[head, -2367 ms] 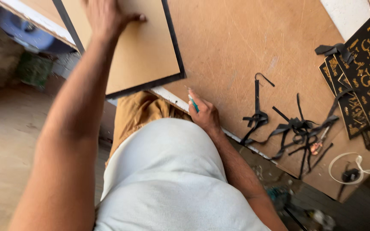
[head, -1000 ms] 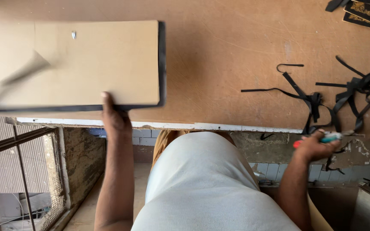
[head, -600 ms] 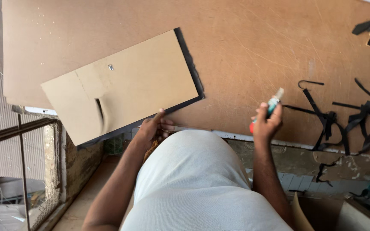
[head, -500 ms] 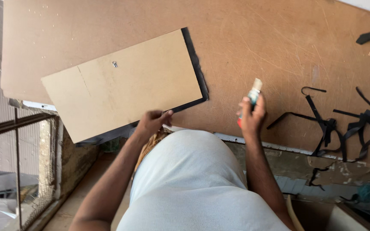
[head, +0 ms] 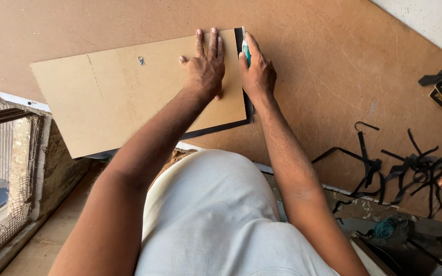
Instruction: The person uses a utility knife to trim excess black tape from the edges of rectangular boards, holding each board steady with one hand while cutting along the border. They flip and reposition the boards to trim all sides, set finished boards aside, and pick up the next board from the stack.
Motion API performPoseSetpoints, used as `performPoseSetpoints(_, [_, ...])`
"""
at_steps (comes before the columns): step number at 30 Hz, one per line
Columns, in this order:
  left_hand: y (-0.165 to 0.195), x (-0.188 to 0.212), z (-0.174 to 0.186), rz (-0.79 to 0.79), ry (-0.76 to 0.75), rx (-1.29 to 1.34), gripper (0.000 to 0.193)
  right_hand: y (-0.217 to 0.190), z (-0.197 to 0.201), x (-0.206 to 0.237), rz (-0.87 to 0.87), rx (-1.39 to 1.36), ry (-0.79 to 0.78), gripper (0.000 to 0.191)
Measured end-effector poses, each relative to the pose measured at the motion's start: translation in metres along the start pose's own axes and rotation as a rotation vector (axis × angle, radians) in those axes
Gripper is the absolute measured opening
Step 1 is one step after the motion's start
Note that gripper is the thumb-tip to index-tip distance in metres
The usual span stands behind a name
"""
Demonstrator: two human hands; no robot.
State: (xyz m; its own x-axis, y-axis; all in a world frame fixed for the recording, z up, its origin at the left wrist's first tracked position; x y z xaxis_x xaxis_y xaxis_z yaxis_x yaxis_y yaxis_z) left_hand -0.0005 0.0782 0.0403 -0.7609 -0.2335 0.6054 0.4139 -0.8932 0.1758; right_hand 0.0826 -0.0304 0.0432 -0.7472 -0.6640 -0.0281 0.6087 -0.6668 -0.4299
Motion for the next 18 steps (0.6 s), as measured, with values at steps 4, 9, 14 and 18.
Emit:
performPoseSetpoints(4, [-0.001,-0.01,0.007,0.007,-0.033,-0.024,0.154,0.005,-0.012,-0.021,-0.091,0.033,-0.147,0.052])
performPoseSetpoints(9, [-0.006,-0.026,-0.002,0.011,-0.031,-0.031,0.137,0.005,-0.017,-0.033,-0.066,0.079,-0.241,0.052])
performPoseSetpoints(14, [-0.007,-0.04,-0.018,0.012,0.041,-0.087,0.107,0.008,-0.023,-0.038,-0.07,0.041,-0.27,0.052])
performPoseSetpoints(18, [-0.005,-0.04,-0.019,0.013,0.072,-0.099,0.106,0.013,-0.024,-0.037,-0.068,0.052,-0.273,0.052])
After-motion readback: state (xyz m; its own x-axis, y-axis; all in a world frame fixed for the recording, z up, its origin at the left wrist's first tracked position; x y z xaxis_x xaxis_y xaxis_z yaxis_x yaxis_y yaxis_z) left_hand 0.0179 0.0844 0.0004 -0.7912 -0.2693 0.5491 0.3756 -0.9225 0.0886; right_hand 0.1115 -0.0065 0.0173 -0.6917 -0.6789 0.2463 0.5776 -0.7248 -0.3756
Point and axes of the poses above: each hand's wrist, its own x-axis away from the middle knuckle, its own z-axis out of the back of the hand, y = z × x, the point moved 4 cm from there along -x, towards the middle knuckle, and after that the axes turned 8 degrees about x, right-handed, at the moved point
